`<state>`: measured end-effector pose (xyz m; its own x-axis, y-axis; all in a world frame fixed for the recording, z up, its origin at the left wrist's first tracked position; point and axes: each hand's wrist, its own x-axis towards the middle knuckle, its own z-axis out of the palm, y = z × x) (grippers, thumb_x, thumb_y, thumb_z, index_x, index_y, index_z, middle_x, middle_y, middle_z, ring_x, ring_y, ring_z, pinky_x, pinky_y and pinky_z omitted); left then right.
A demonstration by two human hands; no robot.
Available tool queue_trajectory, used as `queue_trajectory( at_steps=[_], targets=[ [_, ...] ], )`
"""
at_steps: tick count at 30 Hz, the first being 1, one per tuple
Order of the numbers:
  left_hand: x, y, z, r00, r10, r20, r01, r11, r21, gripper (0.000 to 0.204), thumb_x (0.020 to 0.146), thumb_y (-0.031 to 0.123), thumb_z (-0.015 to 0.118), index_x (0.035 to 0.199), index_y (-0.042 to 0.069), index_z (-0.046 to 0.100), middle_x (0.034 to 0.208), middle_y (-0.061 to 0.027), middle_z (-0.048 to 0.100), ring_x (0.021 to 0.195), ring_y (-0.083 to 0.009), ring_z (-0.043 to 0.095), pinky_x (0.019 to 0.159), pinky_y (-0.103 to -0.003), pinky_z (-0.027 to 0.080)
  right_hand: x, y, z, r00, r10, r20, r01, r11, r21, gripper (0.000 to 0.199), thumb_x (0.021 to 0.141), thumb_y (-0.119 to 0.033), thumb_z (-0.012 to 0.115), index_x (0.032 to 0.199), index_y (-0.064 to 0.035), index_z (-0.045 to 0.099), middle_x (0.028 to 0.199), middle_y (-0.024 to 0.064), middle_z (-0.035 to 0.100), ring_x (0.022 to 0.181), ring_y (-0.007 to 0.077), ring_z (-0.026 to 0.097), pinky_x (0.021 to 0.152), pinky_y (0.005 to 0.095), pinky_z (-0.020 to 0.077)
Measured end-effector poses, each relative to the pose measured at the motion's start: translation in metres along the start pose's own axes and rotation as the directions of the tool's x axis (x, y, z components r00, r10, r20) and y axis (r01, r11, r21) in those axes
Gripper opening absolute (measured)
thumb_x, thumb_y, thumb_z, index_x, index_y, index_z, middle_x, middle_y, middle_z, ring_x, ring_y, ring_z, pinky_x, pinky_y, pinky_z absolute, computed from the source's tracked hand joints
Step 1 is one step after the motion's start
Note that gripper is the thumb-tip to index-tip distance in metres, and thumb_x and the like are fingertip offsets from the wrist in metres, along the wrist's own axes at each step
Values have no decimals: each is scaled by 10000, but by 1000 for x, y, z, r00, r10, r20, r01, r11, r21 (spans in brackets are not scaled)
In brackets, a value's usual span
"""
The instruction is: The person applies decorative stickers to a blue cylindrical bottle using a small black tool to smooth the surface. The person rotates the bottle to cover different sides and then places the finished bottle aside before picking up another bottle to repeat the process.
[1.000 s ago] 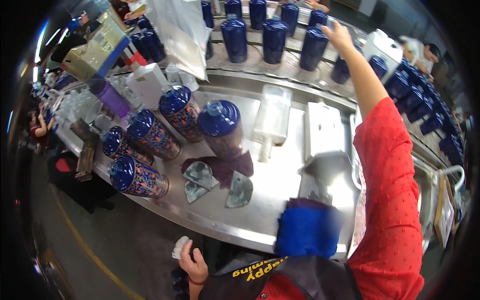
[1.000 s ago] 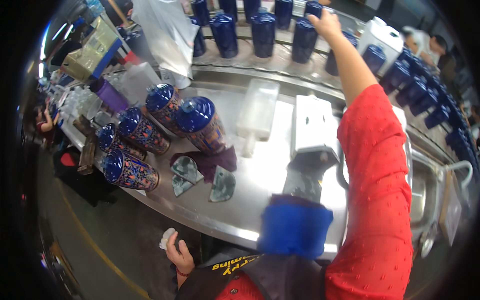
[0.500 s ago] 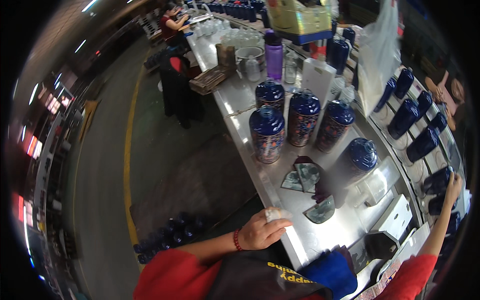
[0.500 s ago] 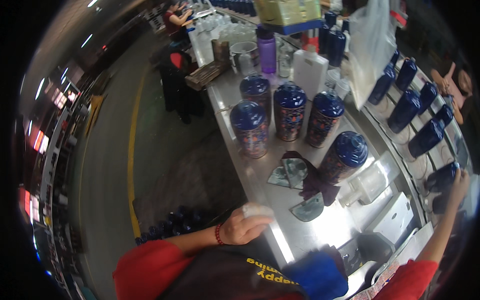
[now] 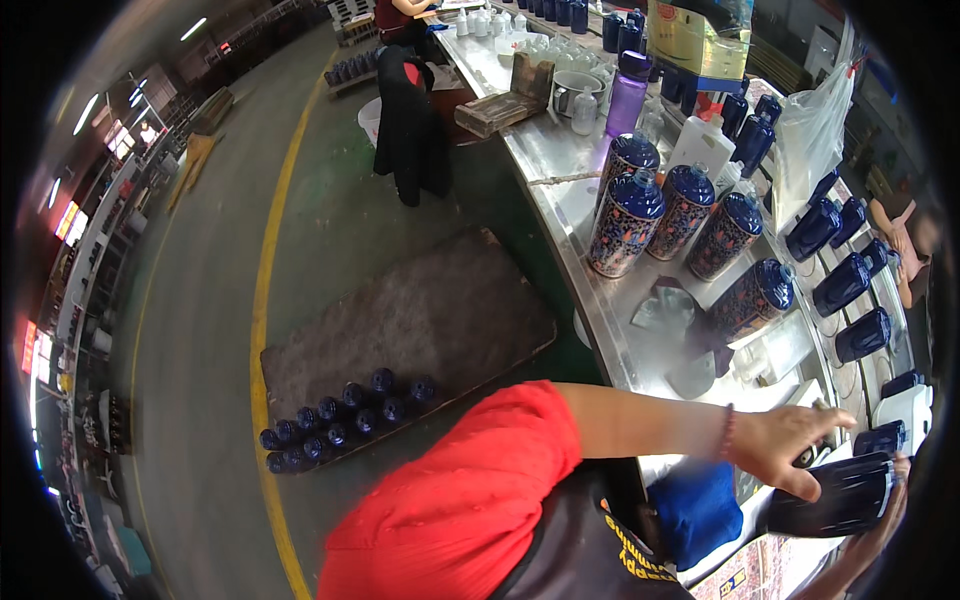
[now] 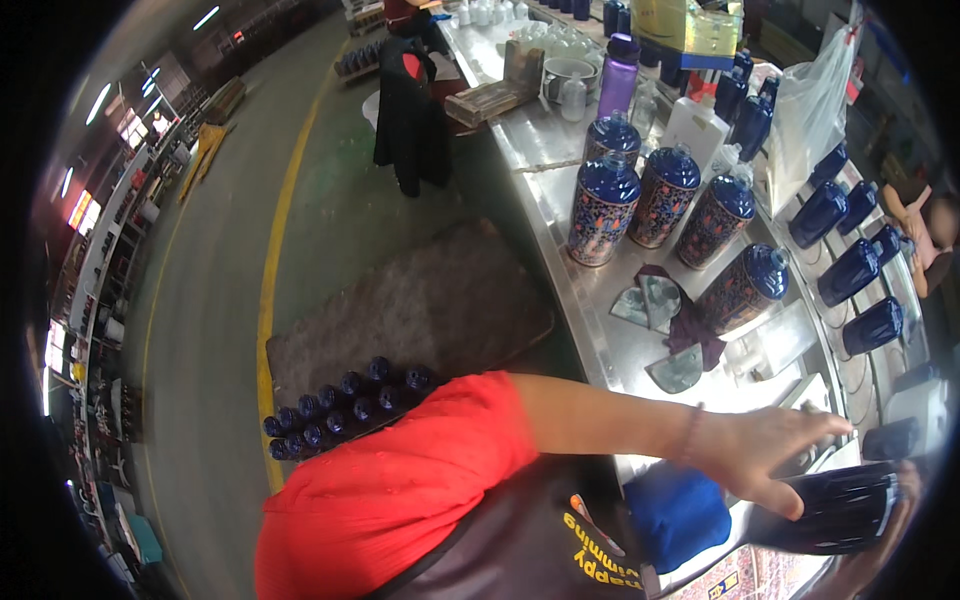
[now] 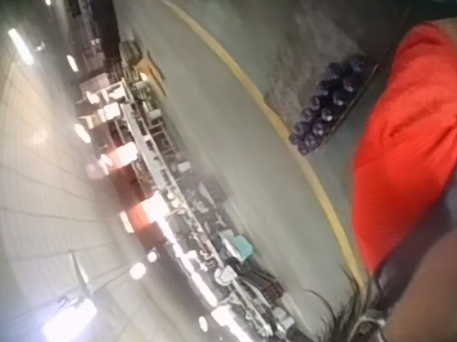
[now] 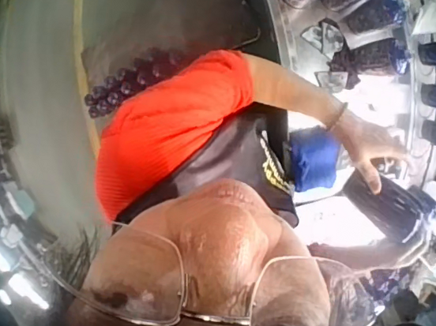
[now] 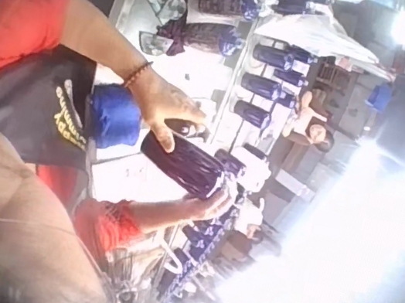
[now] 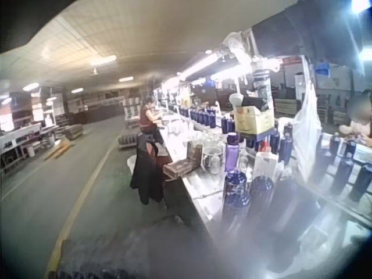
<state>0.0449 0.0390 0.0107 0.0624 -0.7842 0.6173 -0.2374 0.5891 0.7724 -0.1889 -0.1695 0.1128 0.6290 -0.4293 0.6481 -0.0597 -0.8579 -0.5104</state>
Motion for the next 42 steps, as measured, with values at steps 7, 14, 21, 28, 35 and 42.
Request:
queue_trajectory(
  at_steps=[7,14,21,28,35,42],
  targets=[
    [-17,-13,63,944,-318,87,317,805,-501,980,788,447,794,1516,-14,329,1407,-207,515,1306,-274,512,1099,-373,407,-96,17,77,743,628,232,-610,492,622,523,1091,-428,427,1294,26,591,1244,134,631,1147,238,612,1027,373,479],
    [-30,-42,85,693,-717,77,533,438,-724,831,865,436,766,1450,-27,400,1241,-196,622,1031,-249,655,910,-412,540,-163,46,112,606,777,167,-692,412,594,734,1033,-568,517,1500,-7,438,1391,188,555,1211,265,601,1041,385,501],
    [-24,-49,79,647,-762,-2,682,580,-446,997,878,470,738,1557,-71,249,1501,-290,462,1383,-347,480,1126,-406,402,-179,49,119,610,776,159,-717,457,526,686,1042,-517,538,1456,27,478,1327,203,595,1132,268,630,989,373,527],
    [-23,-62,81,649,-761,5,708,601,-372,1087,822,547,768,1520,-128,279,1514,-315,435,1416,-365,445,1157,-400,373,-193,68,119,634,755,166,-724,504,472,633,1068,-425,517,1542,-19,413,1519,180,472,1353,278,502,1140,395,401],
    [-30,-78,92,720,-688,-90,609,690,-391,651,895,385,770,1304,-47,505,1141,-162,646,1029,-189,631,889,-347,545,-196,34,128,643,740,197,-716,489,498,559,1079,-363,476,1517,-19,438,1444,131,538,1237,207,576,1030,326,483],
    [-28,-65,80,690,-709,149,636,494,-593,671,934,363,751,1359,-63,453,1184,-130,627,1019,-169,649,879,-311,563,-181,5,129,739,661,131,-643,634,430,582,1091,-407,474,1483,23,478,1368,211,609,1262,269,576,1086,346,428]
  ],
)
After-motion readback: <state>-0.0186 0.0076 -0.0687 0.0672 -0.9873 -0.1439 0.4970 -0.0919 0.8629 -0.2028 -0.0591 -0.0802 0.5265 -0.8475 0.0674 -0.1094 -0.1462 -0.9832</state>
